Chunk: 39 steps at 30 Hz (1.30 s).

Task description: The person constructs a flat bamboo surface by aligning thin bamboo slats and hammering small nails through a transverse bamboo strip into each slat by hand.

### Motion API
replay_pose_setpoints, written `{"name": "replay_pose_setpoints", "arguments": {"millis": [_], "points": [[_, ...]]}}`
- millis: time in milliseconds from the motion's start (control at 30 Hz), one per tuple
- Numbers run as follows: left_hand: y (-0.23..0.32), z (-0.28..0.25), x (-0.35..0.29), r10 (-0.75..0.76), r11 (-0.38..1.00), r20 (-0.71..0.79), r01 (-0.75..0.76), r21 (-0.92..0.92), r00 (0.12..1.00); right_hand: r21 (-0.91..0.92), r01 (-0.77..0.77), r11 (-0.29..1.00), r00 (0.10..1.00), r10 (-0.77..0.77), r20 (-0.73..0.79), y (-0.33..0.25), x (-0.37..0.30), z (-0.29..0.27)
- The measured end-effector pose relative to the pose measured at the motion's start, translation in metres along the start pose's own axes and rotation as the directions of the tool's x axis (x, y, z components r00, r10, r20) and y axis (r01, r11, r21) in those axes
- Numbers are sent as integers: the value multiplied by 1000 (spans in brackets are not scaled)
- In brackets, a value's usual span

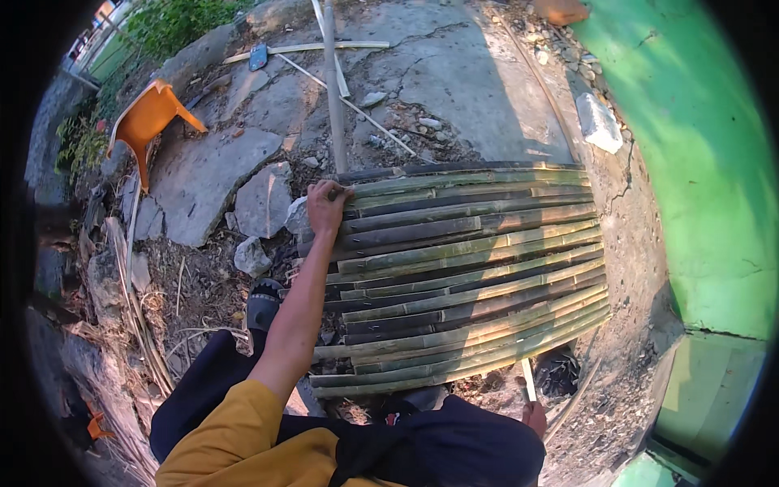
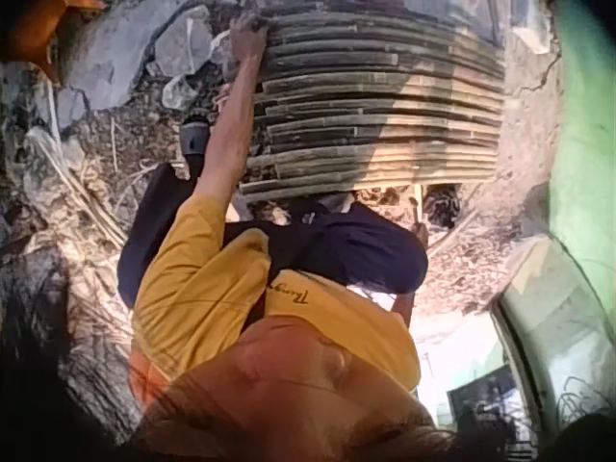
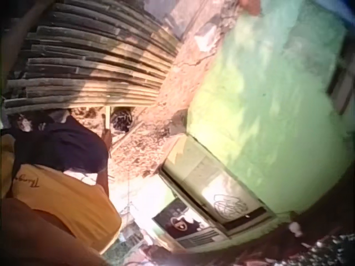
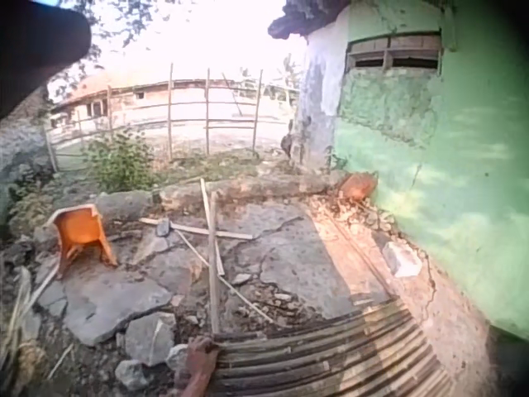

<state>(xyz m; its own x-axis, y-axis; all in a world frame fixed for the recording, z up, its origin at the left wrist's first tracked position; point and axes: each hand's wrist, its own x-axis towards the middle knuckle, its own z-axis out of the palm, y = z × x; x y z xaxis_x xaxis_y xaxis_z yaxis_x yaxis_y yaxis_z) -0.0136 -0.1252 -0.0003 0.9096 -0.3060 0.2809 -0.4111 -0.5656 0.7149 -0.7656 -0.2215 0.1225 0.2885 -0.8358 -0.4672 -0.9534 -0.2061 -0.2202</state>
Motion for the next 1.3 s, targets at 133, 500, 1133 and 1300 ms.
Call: {"name": "replay_pose_setpoints", "arguments": {"millis": [133,500,1133,1300], "points": [[-5,-15,1,-30,999,-10,30,-36,999,208,150,967,985,-128,-114,-98,50,-61],[-5,0,-1,-6,998,-44,4,-61,999,443,595,671,723,-687,71,-495,175,-31],[-2,-2,-1,-98,990,23,99,-100,995,234,850,471,526,-772,-357,-582,183,104],[-4,0,-1,-56,996,-10,55,-73,998,184,764,618,643,-751,-146,-577,186,100]]}}
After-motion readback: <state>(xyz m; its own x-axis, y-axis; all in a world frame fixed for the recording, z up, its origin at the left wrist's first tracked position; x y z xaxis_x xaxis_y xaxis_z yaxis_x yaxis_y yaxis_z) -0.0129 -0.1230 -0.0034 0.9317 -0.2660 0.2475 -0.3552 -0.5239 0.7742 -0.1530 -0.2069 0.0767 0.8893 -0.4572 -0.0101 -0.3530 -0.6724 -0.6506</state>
